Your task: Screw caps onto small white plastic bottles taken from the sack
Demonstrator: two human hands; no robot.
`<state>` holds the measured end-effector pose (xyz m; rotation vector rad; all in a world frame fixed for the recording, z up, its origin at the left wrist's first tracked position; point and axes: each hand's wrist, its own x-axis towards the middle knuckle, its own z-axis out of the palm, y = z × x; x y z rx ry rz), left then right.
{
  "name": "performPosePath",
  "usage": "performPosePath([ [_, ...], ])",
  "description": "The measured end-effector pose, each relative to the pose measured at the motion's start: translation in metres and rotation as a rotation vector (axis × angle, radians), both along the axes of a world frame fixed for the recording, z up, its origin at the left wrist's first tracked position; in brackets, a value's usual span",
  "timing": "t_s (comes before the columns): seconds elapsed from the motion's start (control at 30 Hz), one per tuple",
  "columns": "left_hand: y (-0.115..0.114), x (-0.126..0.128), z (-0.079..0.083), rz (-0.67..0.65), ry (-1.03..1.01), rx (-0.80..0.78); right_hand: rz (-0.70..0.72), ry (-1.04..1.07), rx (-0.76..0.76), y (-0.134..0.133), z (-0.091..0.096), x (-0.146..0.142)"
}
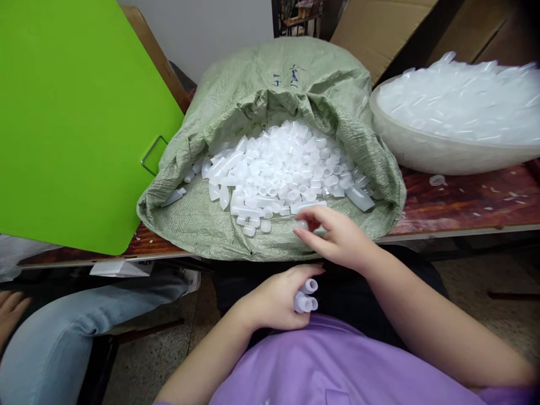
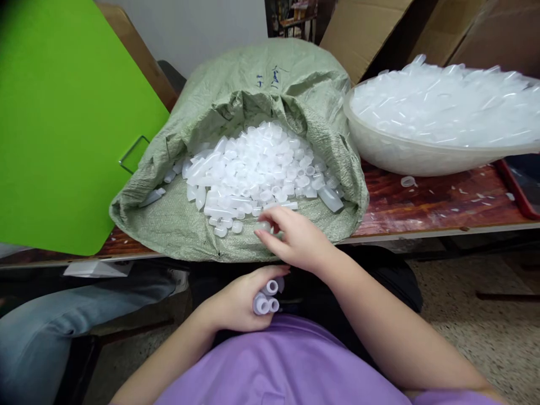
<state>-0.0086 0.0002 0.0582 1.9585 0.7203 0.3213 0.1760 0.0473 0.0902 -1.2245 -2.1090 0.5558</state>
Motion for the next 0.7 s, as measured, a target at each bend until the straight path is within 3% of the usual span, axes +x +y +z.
performPosePath([
  [0.13,0.003,0.000,0.004,0.058,0.082,-0.055,0.309,0.042,-0.194,-0.029,0.005,0.029],
  [0.23,0.007,0.001,0.010,0.053,0.133,-0.012,0.395,-0.017,-0.225,-0.045,0.007,0.035],
  [0.5,0.015,0.006,0.021,0.020,0.157,0.100,0.423,-0.210,0.144,-0.054,0.004,0.031],
  [0.7,0.016,0.007,0.029,-0.059,0.266,0.151,0.561,-0.327,0.534,-0.058,-0.003,0.036],
])
